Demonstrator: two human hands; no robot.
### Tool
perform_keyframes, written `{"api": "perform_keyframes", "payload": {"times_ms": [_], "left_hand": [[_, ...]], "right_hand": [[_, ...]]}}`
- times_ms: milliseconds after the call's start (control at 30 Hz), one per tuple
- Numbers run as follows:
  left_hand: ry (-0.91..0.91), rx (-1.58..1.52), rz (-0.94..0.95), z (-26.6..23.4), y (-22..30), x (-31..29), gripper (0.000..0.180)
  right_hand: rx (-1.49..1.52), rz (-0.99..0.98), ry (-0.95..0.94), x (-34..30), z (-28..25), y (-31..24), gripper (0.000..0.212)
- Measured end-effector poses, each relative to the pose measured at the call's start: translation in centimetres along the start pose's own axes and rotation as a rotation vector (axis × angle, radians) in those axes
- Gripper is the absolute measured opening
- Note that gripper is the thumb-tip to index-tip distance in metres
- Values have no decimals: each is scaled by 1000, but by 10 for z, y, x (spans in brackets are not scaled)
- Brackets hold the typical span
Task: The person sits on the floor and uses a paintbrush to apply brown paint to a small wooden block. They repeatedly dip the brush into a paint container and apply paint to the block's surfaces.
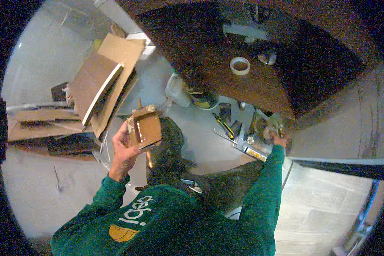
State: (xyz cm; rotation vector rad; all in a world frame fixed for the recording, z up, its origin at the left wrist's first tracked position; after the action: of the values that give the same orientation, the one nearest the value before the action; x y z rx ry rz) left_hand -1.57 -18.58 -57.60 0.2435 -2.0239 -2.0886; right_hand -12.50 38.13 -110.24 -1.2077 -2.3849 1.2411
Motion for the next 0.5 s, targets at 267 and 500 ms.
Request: {"api": "perform_keyframes", "payload": {"times_ms": [267,500], "left_hand": [[-107,-160,67,-11,19,2,80],[-230,-300,125,-20,45,-5,80]], "right_hand": [[1025,391,-537,-120,-115,-45,51],[1130,362,-599,-233,-214,-92,66]]}}
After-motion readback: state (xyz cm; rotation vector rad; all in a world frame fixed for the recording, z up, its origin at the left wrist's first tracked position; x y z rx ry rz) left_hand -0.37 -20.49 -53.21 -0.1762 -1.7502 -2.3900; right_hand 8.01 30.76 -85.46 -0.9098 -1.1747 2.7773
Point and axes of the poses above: each hand's wrist, its own x-axis towards the middle knuckle, its own z-axis out of the palm, y = z × x, the point moved 7 cm from there along x, towards the middle knuckle, and after that the axes turned 12 degrees about y, right-handed, at the moved point
